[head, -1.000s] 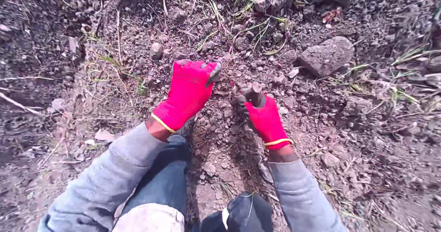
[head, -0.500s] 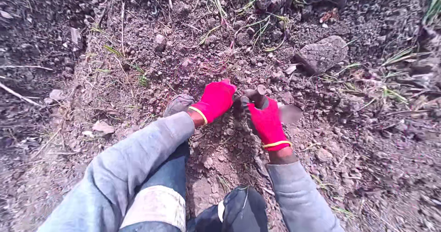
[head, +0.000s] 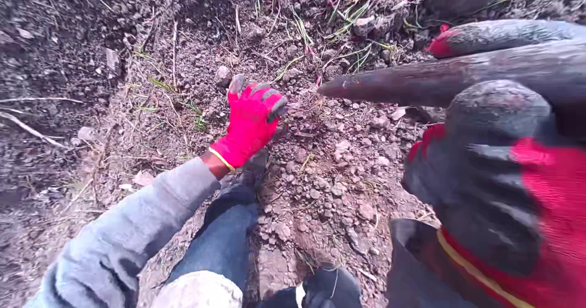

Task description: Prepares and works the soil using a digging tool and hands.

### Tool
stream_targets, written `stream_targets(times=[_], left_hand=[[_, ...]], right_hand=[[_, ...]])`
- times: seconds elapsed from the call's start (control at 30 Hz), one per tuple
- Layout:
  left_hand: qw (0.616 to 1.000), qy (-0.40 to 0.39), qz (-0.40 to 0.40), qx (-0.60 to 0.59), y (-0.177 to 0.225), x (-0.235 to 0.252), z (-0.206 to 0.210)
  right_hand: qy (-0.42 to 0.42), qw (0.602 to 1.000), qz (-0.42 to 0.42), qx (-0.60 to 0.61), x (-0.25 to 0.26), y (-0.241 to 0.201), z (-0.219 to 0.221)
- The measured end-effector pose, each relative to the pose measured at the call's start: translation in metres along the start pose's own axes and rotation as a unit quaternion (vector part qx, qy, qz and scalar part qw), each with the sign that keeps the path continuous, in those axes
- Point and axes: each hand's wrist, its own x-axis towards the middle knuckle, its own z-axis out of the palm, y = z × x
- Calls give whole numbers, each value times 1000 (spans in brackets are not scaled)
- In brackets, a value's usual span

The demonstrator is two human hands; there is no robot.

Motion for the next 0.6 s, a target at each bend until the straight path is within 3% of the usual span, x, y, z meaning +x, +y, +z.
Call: stream_targets(times=[0.07, 0.13, 0.2, 0.3, 0.33, 0.4, 0.5, 0.57, 0.6], left_hand=[[998, 34, -21, 50, -11, 7, -33], [996, 1, -33, 84, -5, 10, -42], [994, -92, -14, 62, 14, 6, -13], [924, -381, -20, -20, 42, -10, 55], [911, -411, -20, -30, 44, -12, 65], [923, -382, -26, -38, 45, -13, 56], [964, -267, -22, 7, 42, 5, 26], [961, -271, -36, 30, 44, 29, 34], [954, -296, -33, 37, 44, 39, 41]], right_hand=[[-47, 987, 110, -106, 36, 58, 74], [-108, 956, 220, -160, 38, 127, 130], [-91, 958, 233, -141, 16, 153, 132], [9, 988, 150, -21, -30, 125, 80], [27, 992, 120, 10, -40, 105, 59], [35, 998, 57, 0, -50, 67, 19], [61, 998, -12, -19, -38, 17, -13], [61, 995, 6, 78, -29, -8, -27], [3, 990, 16, 141, -31, -5, -43]])
